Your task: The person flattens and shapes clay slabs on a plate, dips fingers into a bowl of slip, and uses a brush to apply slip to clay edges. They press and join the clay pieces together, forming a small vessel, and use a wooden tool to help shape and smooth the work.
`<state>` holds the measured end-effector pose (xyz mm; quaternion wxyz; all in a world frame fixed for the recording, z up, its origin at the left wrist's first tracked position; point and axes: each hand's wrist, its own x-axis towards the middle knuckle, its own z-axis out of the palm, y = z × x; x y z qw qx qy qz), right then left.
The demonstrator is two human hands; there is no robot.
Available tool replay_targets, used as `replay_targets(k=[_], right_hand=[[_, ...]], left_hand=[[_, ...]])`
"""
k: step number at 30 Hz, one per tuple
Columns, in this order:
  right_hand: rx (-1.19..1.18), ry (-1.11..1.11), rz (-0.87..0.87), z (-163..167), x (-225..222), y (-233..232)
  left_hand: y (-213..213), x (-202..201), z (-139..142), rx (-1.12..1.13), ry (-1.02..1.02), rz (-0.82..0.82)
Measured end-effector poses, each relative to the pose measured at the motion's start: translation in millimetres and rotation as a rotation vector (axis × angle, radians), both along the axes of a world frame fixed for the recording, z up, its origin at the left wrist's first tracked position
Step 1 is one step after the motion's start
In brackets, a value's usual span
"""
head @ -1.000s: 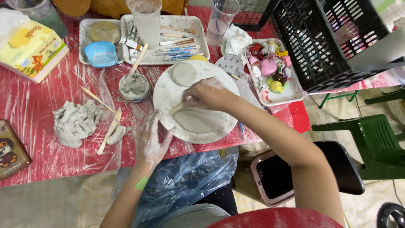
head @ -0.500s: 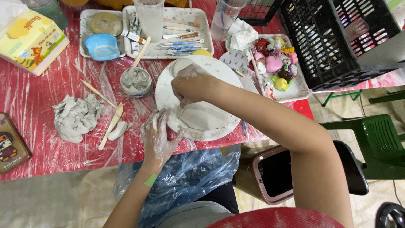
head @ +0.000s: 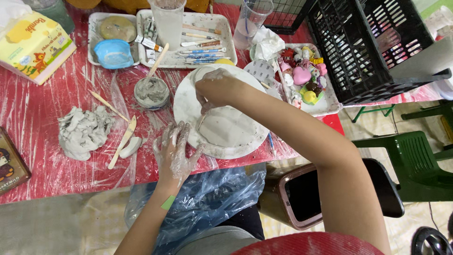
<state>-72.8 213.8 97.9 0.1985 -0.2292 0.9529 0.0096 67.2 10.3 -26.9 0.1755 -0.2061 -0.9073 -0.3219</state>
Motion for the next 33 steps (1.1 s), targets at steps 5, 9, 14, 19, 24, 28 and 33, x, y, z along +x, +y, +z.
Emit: replay_targets(k=[5, 9, 14, 19, 24, 28, 33], right_hand=[[-0.010, 0.021, -0.029, 8, 0, 12], [-0.017, 0.010, -0.057, 8, 1, 24], [-0.028, -0.014, -0.077, 4, 5, 45], [-0.079, -0.021, -0.185, 0, 10, 68], [-0.106, -0.018, -0.280, -5, 22, 82], [-0.084, -0.034, -0.335, -3, 30, 93], [-0.040, -0.070, -0.402, 3, 40, 108]], left_hand=[[2, 2, 1, -0.013, 0.034, 0.008], [5, 6, 2, -0.052, 0.082, 0.055], [9, 11, 1, -0.075, 0.108, 0.072], [13, 14, 0, -0.068, 0.098, 0.077], [16, 18, 1, -0.092, 0.137, 0.096], [19, 18, 2, -0.110, 0.140, 0.106], [20, 19, 2, -0.139, 0.123, 0.106]])
